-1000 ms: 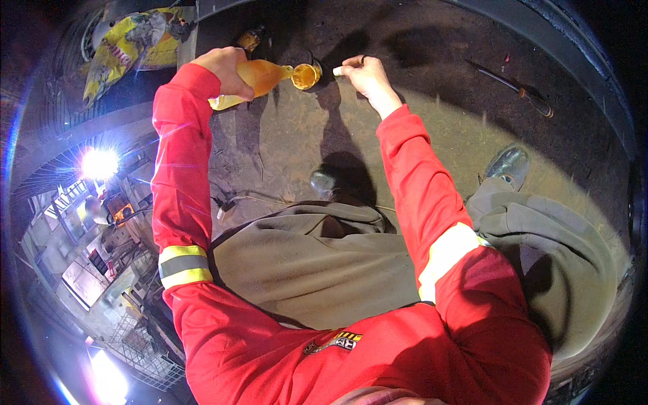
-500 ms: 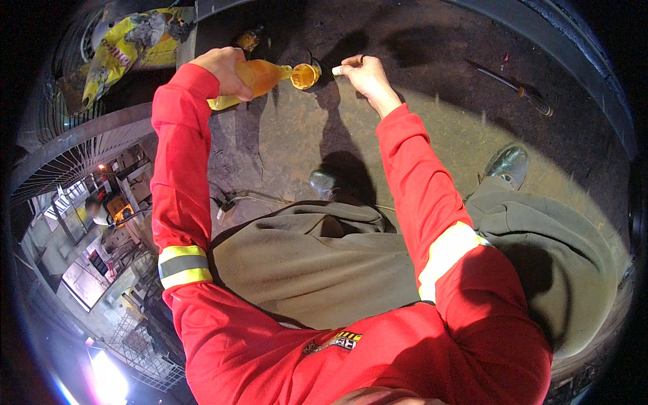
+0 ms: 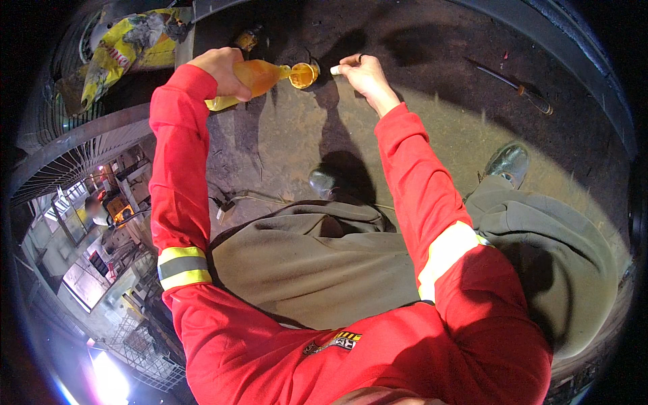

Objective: The person pours a viscous amber liquid from a plastic bottle into a small container. They then use a brush to apply the liquid onto a curved metal surface, repeatedly dipping the brush into the container to reload the substance.

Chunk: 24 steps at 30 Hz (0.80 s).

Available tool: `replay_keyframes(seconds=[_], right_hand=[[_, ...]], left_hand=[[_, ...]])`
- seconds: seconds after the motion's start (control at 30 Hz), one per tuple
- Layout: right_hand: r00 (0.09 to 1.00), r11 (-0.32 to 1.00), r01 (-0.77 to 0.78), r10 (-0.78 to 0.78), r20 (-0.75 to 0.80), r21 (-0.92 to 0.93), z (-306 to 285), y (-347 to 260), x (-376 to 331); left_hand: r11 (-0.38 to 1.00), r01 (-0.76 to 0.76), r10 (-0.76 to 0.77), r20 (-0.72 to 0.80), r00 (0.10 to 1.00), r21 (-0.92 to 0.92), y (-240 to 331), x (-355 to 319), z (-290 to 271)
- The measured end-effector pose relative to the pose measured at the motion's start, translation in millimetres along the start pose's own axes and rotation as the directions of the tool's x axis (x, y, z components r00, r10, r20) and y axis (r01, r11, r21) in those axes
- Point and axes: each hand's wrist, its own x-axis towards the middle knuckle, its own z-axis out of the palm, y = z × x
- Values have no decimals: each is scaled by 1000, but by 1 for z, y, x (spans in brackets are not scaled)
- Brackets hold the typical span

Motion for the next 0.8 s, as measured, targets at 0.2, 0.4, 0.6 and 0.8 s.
replay_keyframes(seconds=[0.2, 0.4, 0.6, 0.8], right_hand=[[1000, 1000, 1, -1, -5, 1, 0, 0, -2], [1000, 1000, 0, 0, -2, -21, -1, -1, -2], [1000, 1000, 8, -8, 2, -10, 2, 0, -2], [1000, 1000, -8, 8, 3, -21, 3, -1, -2]], left_hand=[[1000, 20, -20, 7, 1000, 25, 2, -1, -1], [999, 39, -41, 41, 998, 32, 6, -2, -4], [1000, 14, -15, 20, 1000, 23, 0, -1, 0], [1000, 0, 0, 10, 1000, 9, 0, -1, 1]])
